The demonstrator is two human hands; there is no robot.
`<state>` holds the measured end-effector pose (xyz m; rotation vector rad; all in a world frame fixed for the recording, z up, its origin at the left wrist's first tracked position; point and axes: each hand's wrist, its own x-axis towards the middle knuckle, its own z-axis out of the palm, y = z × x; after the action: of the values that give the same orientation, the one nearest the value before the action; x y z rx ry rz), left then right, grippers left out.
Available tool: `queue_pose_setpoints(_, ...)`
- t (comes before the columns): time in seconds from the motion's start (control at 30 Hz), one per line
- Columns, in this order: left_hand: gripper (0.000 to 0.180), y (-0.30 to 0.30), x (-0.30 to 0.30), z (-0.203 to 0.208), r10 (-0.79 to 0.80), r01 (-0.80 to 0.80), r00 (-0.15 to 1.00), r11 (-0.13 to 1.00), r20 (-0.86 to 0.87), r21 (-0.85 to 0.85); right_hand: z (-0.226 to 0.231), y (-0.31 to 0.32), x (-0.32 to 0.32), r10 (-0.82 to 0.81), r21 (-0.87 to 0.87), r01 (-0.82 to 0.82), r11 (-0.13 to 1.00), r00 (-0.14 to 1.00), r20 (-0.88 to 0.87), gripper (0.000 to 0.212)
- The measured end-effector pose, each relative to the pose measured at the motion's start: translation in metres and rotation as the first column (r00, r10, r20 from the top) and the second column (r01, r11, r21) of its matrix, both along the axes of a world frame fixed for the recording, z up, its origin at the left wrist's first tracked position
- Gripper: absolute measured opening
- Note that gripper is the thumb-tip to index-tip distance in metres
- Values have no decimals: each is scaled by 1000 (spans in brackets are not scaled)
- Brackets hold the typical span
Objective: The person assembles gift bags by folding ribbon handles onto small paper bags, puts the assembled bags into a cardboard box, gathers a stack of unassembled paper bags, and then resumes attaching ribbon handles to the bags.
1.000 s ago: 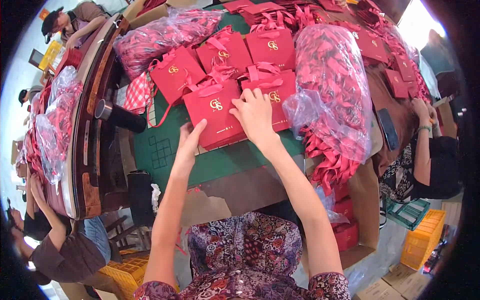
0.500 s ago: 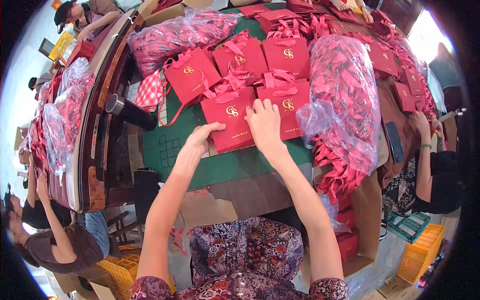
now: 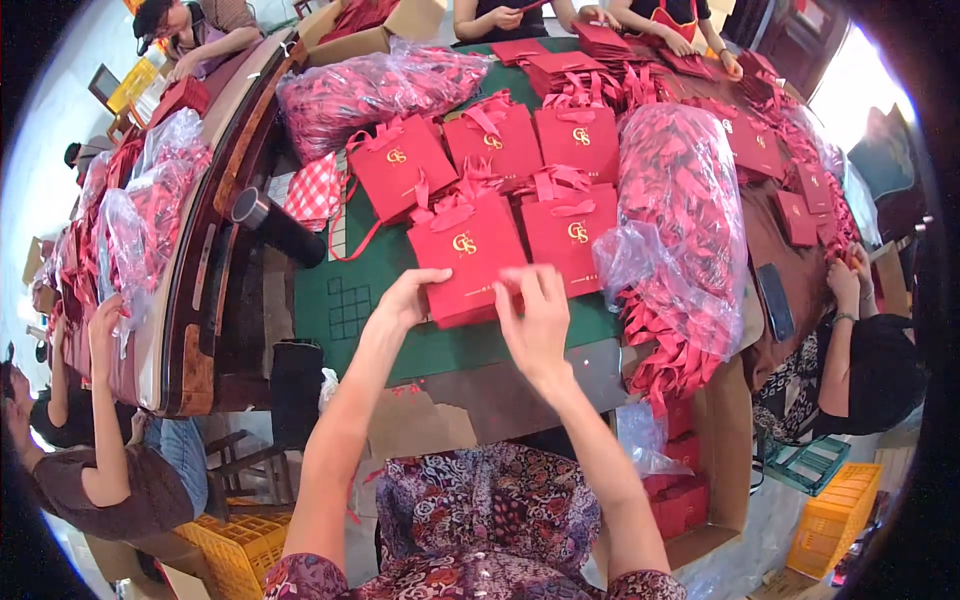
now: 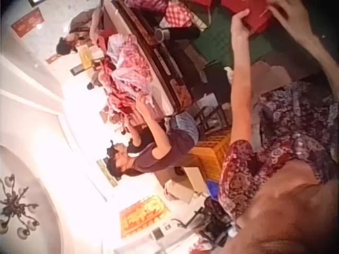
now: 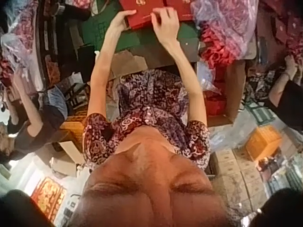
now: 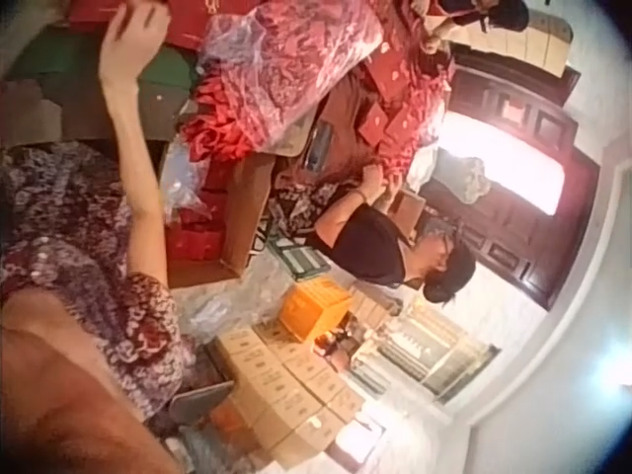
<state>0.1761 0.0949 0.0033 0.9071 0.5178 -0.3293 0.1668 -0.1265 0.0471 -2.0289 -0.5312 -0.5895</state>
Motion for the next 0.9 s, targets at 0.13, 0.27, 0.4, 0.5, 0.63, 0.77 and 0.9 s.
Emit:
queue_pose_setpoints(0.13, 51, 9, -35, 0, 14, -16, 1000, 997, -26, -80, -16, -11, -55, 22, 206, 38, 978, 960, -280, 26)
queue_pose_setpoints(0.27, 57, 4, -92, -5, 33, -25, 999, 969, 30, -246, -38, -15, -96, 89, 336, 73, 939, 892, -443, 37)
queue_pose_setpoints(0.4, 65, -3, -146, -9, 116, -90, 990, 957, 80, -274, -39, -22, -130, 179, 445, 39, 894, 882, -436, 30)
queue_pose_setpoints(0.5, 69, -1, -182, -25, 153, -126, 986, 946, 71, -297, -32, -23, -148, 247, 556, 63, 829, 850, -465, 23)
queue_pose_setpoints(0.63, 70, 0, -220, -45, 301, -245, 949, 891, 93, -382, -36, -29, -169, 298, 582, 45, 812, 826, -479, 22)
queue_pose_setpoints(0.77, 74, -5, -233, -48, 396, -309, 911, 841, 116, -444, -42, -33, -173, 389, 594, -12, 805, 766, -512, 29)
queue_pose_setpoints(0.9, 73, -13, -234, -42, 450, -360, 890, 792, 72, -493, -36, -31, -172, 432, 626, -22, 780, 743, -512, 35)
